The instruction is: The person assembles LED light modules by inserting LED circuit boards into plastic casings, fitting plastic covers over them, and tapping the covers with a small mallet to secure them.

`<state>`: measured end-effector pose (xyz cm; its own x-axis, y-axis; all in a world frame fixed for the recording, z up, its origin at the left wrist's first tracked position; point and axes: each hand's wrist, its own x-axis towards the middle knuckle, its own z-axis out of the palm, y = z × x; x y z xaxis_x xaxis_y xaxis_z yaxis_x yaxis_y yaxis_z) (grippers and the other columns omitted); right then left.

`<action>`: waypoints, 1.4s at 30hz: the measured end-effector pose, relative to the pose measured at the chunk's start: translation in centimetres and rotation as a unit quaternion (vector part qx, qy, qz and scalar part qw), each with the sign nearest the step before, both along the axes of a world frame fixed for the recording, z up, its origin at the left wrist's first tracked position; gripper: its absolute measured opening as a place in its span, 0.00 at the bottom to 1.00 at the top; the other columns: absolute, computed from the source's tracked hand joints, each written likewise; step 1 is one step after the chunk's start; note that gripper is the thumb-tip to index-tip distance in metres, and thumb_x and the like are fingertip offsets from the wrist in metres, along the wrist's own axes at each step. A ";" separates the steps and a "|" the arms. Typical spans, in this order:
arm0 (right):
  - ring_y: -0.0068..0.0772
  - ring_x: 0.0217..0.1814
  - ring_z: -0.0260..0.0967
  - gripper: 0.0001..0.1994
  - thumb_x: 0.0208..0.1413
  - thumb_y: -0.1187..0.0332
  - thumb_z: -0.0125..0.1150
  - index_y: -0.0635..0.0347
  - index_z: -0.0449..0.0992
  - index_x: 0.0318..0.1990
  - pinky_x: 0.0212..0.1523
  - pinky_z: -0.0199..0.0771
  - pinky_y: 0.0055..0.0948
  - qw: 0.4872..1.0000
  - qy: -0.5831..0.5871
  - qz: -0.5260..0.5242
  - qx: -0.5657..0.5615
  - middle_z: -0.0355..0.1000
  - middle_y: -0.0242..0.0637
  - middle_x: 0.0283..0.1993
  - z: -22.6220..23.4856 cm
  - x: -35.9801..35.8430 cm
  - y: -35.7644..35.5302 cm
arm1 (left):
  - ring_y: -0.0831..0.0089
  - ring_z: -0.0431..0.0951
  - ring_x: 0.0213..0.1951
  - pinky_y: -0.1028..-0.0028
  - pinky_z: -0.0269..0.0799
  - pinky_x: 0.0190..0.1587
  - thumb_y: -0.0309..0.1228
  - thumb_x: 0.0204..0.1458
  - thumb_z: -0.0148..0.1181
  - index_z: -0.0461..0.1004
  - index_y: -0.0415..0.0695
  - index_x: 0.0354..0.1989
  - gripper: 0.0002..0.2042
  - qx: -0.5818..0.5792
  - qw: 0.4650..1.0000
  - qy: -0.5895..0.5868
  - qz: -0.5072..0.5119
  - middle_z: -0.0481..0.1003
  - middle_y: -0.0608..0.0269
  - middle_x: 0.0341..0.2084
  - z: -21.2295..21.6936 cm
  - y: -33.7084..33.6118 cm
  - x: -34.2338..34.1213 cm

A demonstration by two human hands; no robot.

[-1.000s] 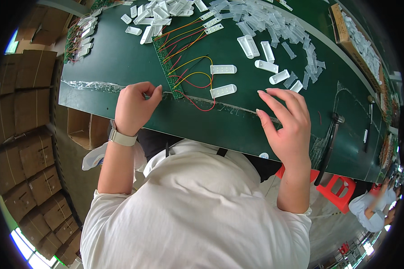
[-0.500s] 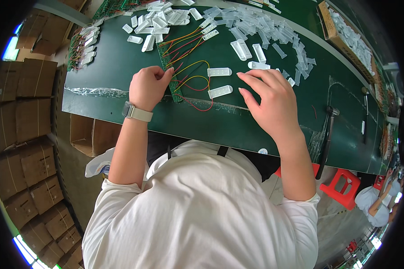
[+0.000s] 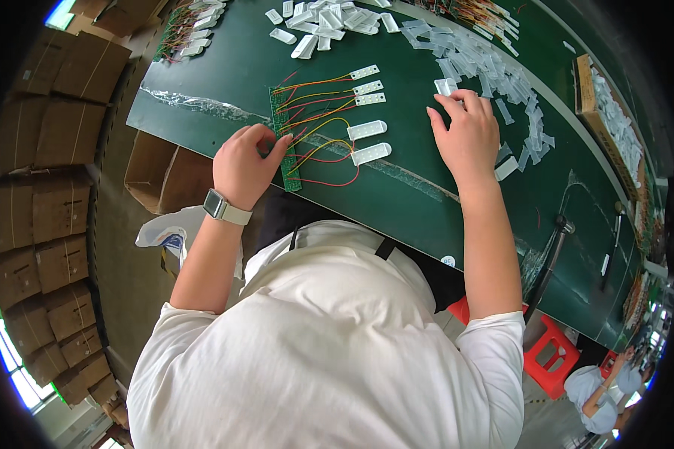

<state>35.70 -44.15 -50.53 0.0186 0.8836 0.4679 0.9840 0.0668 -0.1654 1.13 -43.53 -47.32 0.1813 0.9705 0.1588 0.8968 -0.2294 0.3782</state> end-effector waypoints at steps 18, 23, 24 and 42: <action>0.31 0.50 0.74 0.11 0.55 0.72 0.71 0.47 0.88 0.45 0.55 0.69 0.38 0.995 0.010 0.074 0.064 0.82 0.20 0.43 -0.4 1.2 -1.0 | 0.58 0.77 0.53 0.59 0.76 0.57 0.37 0.53 0.73 0.86 0.51 0.42 0.10 0.154 0.980 0.047 -0.120 0.81 0.66 0.46 0.1 6.4 3.7; 0.32 0.52 0.74 0.12 0.53 0.72 0.71 0.47 0.88 0.45 0.57 0.69 0.39 0.996 -0.008 0.071 0.054 0.82 0.21 0.44 -0.7 1.3 -0.9 | 0.61 0.76 0.56 0.62 0.77 0.59 0.32 0.51 0.73 0.87 0.53 0.38 0.06 0.169 0.969 0.089 -0.154 0.80 0.67 0.46 -0.1 6.6 5.0; 0.32 0.52 0.74 0.12 0.53 0.72 0.71 0.47 0.88 0.45 0.57 0.69 0.39 0.996 -0.009 0.075 0.055 0.82 0.21 0.44 -0.7 1.4 -0.9 | 0.61 0.76 0.56 0.62 0.77 0.59 0.32 0.51 0.73 0.87 0.53 0.38 0.06 0.170 0.970 0.089 -0.151 0.80 0.67 0.46 -0.2 6.6 5.0; 0.34 0.48 0.72 0.08 0.54 0.69 0.73 0.48 0.88 0.42 0.51 0.69 0.40 0.994 0.059 0.077 0.050 0.76 0.24 0.37 -0.7 0.9 -0.8 | 0.54 0.73 0.56 0.61 0.69 0.62 0.27 0.58 0.66 0.76 0.44 0.41 0.06 0.038 0.980 -0.043 -0.190 0.79 0.64 0.47 -0.7 9.0 3.0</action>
